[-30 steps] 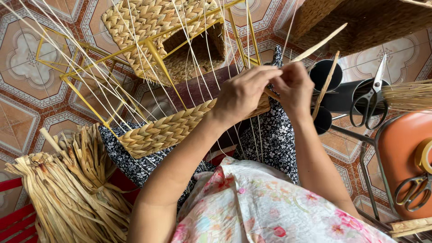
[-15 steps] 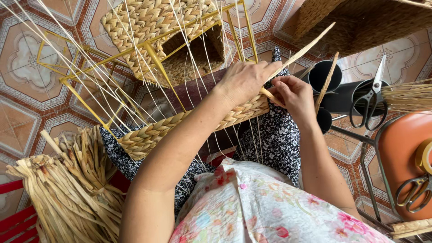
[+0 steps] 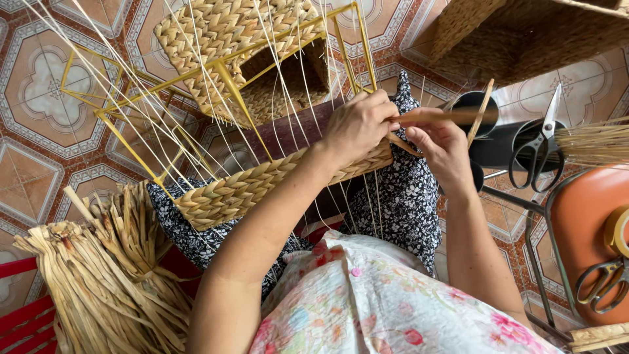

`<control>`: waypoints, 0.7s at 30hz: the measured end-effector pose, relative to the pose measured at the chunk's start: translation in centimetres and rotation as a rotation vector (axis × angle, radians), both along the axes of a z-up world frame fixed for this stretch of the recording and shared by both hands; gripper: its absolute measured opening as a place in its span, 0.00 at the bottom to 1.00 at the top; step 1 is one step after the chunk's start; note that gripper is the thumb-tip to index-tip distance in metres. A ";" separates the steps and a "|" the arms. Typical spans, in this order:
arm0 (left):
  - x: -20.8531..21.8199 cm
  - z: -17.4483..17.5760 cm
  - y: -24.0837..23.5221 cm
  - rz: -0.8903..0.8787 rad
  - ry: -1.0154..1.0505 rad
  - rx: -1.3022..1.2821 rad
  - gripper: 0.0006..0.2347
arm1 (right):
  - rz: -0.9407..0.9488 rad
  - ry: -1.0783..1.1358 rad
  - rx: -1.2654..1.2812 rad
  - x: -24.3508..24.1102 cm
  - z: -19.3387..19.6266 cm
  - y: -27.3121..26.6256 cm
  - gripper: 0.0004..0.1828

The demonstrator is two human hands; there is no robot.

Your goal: The person weaves a basket by hand, interlacing dried palm strips through a yellow metal frame. The person repeatedly threads and pulls the strips to form a tight braided pattern along the basket's edge.

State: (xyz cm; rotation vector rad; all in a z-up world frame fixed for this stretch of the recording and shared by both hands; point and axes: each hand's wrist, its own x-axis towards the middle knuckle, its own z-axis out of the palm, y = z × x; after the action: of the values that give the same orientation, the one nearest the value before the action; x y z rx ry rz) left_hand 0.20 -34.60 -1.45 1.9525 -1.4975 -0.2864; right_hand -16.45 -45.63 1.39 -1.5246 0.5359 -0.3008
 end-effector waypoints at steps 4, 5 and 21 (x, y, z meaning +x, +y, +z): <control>-1.3 -0.5 1.9 0.126 0.216 -0.360 0.06 | 0.171 0.277 -0.351 0.6 2.2 -0.5 0.14; -1.8 -0.5 2.3 0.193 0.224 -0.424 0.07 | 0.235 0.334 -0.485 0.8 2.4 -0.6 0.14; -1.4 0.9 2.8 0.211 0.051 0.016 0.05 | 0.068 0.387 -0.961 4.9 -3.7 0.0 0.11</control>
State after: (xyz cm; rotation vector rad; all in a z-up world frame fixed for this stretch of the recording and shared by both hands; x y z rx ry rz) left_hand -1.16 -31.79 -0.55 2.0793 -1.2478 -0.2545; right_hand -11.58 -45.61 -2.27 -2.5594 0.6841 -0.2145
